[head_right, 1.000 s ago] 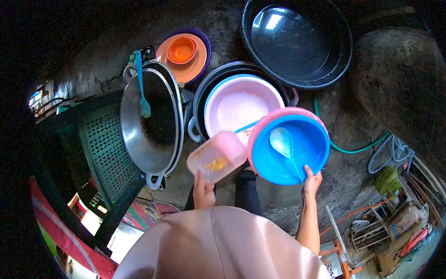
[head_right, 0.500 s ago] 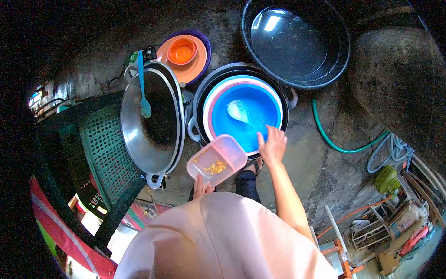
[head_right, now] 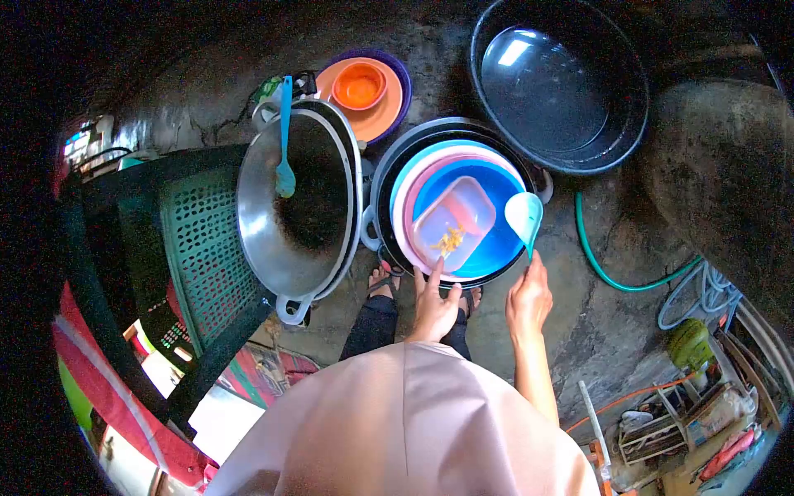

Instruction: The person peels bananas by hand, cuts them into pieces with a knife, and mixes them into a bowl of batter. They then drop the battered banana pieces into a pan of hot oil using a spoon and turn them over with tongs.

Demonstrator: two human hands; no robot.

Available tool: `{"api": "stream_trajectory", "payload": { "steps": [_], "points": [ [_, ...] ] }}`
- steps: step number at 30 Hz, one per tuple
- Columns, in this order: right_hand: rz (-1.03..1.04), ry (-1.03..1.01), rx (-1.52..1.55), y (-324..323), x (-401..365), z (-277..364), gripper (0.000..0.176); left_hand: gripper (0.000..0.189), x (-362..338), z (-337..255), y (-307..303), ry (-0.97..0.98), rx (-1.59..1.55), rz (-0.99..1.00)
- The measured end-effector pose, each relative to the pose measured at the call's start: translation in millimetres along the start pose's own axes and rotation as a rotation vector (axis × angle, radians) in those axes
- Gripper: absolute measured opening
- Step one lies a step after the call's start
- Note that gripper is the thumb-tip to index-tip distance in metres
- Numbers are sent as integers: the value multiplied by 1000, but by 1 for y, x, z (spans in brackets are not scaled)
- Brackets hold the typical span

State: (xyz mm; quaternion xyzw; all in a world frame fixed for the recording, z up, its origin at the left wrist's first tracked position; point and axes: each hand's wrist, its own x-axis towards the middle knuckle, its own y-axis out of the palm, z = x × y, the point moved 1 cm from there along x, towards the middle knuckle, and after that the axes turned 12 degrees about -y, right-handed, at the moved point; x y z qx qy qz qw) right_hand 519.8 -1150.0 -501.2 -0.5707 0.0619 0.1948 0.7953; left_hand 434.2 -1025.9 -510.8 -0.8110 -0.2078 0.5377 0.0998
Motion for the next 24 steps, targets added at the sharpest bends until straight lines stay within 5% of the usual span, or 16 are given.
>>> {"api": "stream_trajectory", "payload": {
  "steps": [7, 11, 17, 20, 23, 24],
  "points": [
    [14, -106, 330, 40, -11, 35, 43, 48, -3, 58, -21, 93, 53, -26],
    [313, -57, 350, 48, -20, 72, 52, 48, -19, 92, -63, -5, 77, 10],
    [412, -252, 490, -15, -69, 76, 32, 52, -77, 109, -126, -37, 176, -5],
    [367, -367, 369, -31, -119, 27, 20, 58, -110, 115, -144, -37, 180, 32],
    [643, -215, 49, -22, -166, -72, 26, 71, -149, 98, -165, -192, 263, 180],
    [564, -344, 314, 0, -173, -133, 25, 74, -163, 89, -173, -193, 252, 192]
  ]
}}
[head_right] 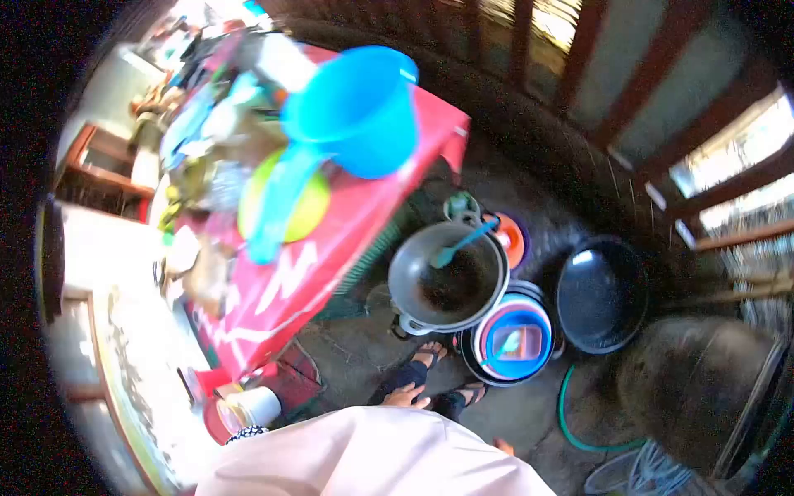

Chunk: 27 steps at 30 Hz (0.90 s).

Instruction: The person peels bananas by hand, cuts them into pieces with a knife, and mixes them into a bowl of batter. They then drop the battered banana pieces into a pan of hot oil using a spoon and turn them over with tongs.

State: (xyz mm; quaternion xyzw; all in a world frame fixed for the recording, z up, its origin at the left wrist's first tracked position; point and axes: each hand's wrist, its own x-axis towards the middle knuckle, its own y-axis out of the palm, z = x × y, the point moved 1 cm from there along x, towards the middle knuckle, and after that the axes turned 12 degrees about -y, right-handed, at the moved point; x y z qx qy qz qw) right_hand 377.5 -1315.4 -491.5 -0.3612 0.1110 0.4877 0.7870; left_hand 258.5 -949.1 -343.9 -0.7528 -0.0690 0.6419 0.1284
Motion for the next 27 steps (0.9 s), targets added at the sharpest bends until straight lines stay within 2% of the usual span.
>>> {"api": "stream_trajectory", "payload": {
  "steps": [2, 4, 7, 11, 13, 14, 16, 18, 20, 23, 25, 26, 27],
  "points": [
    [191, 231, -293, -34, -18, 20, 25, 76, -25, 3, -3, 45, -9, -3],
    [236, 261, -413, -62, -20, 38, 25, 75, -61, 2, -16, 88, -67, -50],
    [244, 180, -539, -104, -4, 69, 26, 70, -111, 8, -31, 148, -108, -119],
    [186, -52, -630, -144, 34, 131, 26, 66, -165, 33, -55, 165, -224, -246],
    [171, -129, -661, -151, 39, 196, 26, 65, -166, 60, -57, 125, -251, -320],
    [170, -257, -632, -152, 39, 256, 25, 66, -166, 76, -59, 88, -271, -342],
    [186, -475, -630, -136, 51, 332, 22, 66, -171, 112, -66, 24, -302, -338],
    [220, -490, -645, -112, 54, 398, 22, 67, -170, 155, -73, -38, -323, -333],
    [245, -529, -588, -83, 48, 460, 24, 62, -158, 202, -79, -237, -374, -281],
    [236, -616, -472, -28, 34, 559, 30, 56, -153, 272, -99, -295, -465, -285],
    [247, -604, -329, 13, 27, 616, 27, 50, -143, 318, -111, -265, -576, -421],
    [208, -709, -247, 35, 31, 635, 23, 47, -156, 332, -127, -292, -624, -483],
    [212, -705, -256, 55, 36, 656, 21, 44, -152, 353, -132, -285, -668, -571]
  ]
}}
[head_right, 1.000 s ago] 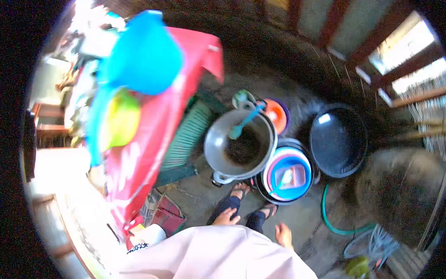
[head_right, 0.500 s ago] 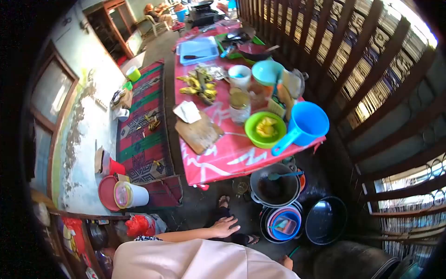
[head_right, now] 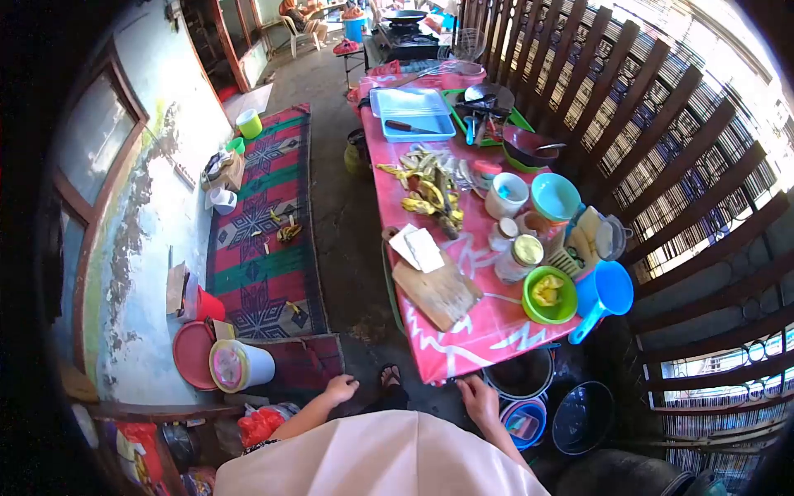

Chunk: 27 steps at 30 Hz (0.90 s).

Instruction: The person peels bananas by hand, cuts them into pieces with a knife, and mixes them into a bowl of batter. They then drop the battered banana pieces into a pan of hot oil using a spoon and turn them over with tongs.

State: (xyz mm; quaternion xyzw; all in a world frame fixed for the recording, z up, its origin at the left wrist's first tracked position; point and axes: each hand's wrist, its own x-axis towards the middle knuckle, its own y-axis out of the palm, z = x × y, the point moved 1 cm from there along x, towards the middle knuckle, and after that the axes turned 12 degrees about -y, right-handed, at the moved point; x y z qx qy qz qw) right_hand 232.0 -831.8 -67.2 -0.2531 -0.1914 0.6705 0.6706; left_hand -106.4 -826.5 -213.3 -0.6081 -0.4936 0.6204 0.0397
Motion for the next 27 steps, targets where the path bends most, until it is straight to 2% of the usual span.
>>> {"api": "stream_trajectory", "payload": {
  "steps": [1, 2, 3, 5, 7, 9, 10, 13, 16, 18, 20, 22, 24, 27],
  "points": [
    [-29, -102, -48, 16, 23, -1, 17, 42, 5, 4, -18, -29, -76, -35],
    [-125, -237, -26, 22, 47, 27, 12, 40, 7, 7, -36, -58, -149, -70],
    [-158, -268, 47, 34, 72, 33, 10, 40, 9, 11, -47, -53, -144, -66],
    [-155, -339, -52, 46, 120, 47, 14, 35, 15, 18, -68, -133, -316, -145],
    [-209, -386, -144, 54, 161, 63, 30, 34, 20, 30, -71, -135, -377, -152],
    [-222, -338, -246, 63, 195, 68, 57, 32, 17, 40, -69, -182, -468, -170],
    [-219, -342, -242, 67, 211, 66, 57, 32, 11, 45, -69, -185, -470, -175],
    [-213, -289, -206, 83, 247, 56, 86, 33, -5, 73, -48, -229, -454, -167],
    [-186, -302, -277, 82, 256, 64, 89, 36, 4, 144, 4, -226, -384, -136],
    [-162, -298, -300, 85, 263, 64, 93, 36, 24, 201, 55, -310, -272, 34],
    [-133, -372, -396, 86, 273, 64, 93, 36, 21, 202, 62, -319, -283, 52],
    [-90, -357, -351, 80, 281, 67, 95, 35, 17, 206, 59, -339, -301, 81],
    [52, -386, -368, 72, 283, 68, 96, 35, 15, 207, 52, -353, -317, 111],
    [76, -354, -349, 59, 272, 57, 93, 35, 23, 169, 20, -299, -300, 47]
  ]
}}
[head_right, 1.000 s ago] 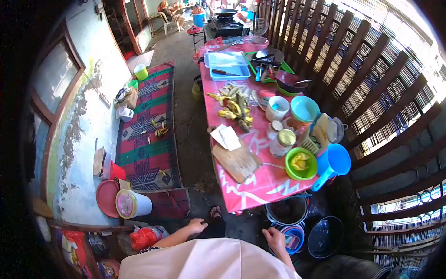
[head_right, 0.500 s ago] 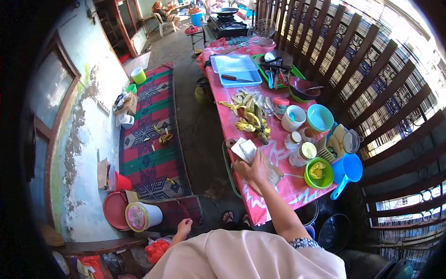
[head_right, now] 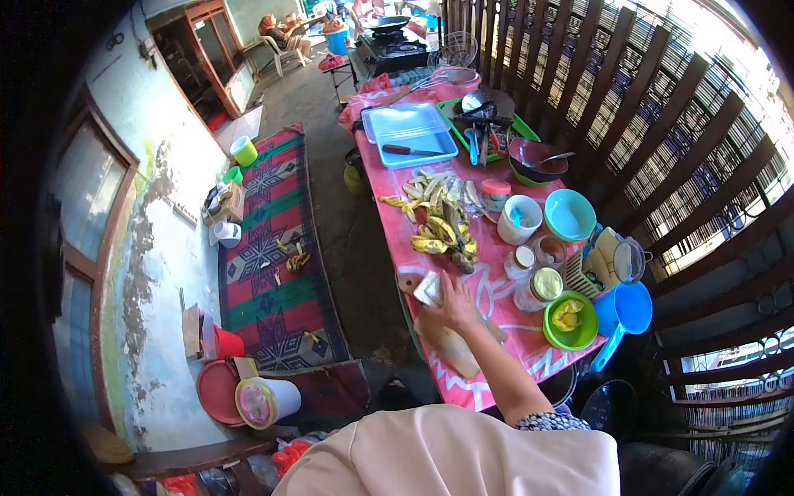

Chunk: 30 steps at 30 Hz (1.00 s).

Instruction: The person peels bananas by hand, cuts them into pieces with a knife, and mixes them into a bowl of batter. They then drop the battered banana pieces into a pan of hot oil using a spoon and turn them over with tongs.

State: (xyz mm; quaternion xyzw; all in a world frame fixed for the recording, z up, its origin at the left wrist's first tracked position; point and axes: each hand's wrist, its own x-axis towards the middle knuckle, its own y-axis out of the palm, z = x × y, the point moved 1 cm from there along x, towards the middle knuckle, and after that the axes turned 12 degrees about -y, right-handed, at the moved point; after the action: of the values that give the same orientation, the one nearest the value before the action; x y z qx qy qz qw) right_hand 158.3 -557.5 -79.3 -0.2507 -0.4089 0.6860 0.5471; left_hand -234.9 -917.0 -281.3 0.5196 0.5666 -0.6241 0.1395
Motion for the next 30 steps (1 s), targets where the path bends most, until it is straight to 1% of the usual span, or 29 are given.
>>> {"api": "stream_trajectory", "payload": {
  "steps": [1, 3, 5, 7, 8, 10, 11, 13, 14, 15, 16, 17, 18, 19, 20, 21, 23, 24, 26, 27, 28, 29, 30],
  "points": [
    [50, 18, 6, -5, -9, -1, 93, 36, -3, -24, -7, 30, -5, -29],
    [-17, 12, -52, -10, -34, -2, 92, 37, -20, -84, -29, 93, -23, -87],
    [42, 204, 34, -24, -56, 9, 90, 38, -32, -132, -58, 111, 1, -59],
    [-40, 111, -62, -12, -78, 0, 88, 40, -21, -160, -78, 139, 38, -26],
    [-55, 124, -67, -13, -81, 0, 88, 40, -10, -171, -89, 132, 80, -4],
    [-88, 52, -366, -24, -71, 19, 80, 40, 13, -205, -120, 154, 134, 8],
    [-109, 68, -374, -27, -58, 31, 80, 36, 23, -224, -137, 178, 49, -3],
    [-354, -4, -166, -38, -32, 58, 67, 29, 33, -258, -163, 206, -126, 1],
    [-424, 101, 5, -33, -12, 76, 47, 25, 52, -273, -169, 221, -327, 56],
    [-371, 186, 124, -25, 9, 91, 32, 23, 51, -297, -183, 269, -402, 106],
    [-337, 88, 227, -21, 33, 113, 28, 27, 43, -323, -196, 306, -575, 288],
    [-307, -13, 332, -15, 58, 137, 24, 31, 30, -349, -210, 305, -708, 410],
    [-283, -59, 399, -5, 81, 160, 25, 36, 18, -373, -222, 303, -837, 534],
    [-260, -108, 464, 7, 103, 183, 26, 49, 11, -391, -231, 319, -936, 757],
    [-288, -292, 519, 20, 124, 204, 31, 56, -7, -410, -242, 387, -1024, 942],
    [-311, -477, 572, 33, 142, 224, 35, 60, -12, -424, -246, 408, -1125, 1106],
    [-218, -635, 413, 70, 165, 261, 43, 59, -14, -434, -257, 667, -1221, 1620],
    [-223, -639, 414, 68, 175, 266, 43, 59, -13, -439, -269, 672, -1217, 1617],
    [-136, -916, 293, 57, 197, 274, 48, 59, -25, -449, -303, 741, -1235, 1392],
    [-94, -818, 322, 56, 210, 268, 49, 59, -37, -456, -324, 777, -1247, 1275],
    [-92, -708, 284, 62, 223, 255, 51, 60, -66, -464, -352, 555, -1273, 1145],
    [-87, -597, 246, 72, 238, 239, 53, 58, -62, -472, -361, 626, -1277, 1268],
    [-65, -415, 397, 86, 253, 225, 55, 60, -68, -479, -372, 682, -1262, 1111]
  ]
}}
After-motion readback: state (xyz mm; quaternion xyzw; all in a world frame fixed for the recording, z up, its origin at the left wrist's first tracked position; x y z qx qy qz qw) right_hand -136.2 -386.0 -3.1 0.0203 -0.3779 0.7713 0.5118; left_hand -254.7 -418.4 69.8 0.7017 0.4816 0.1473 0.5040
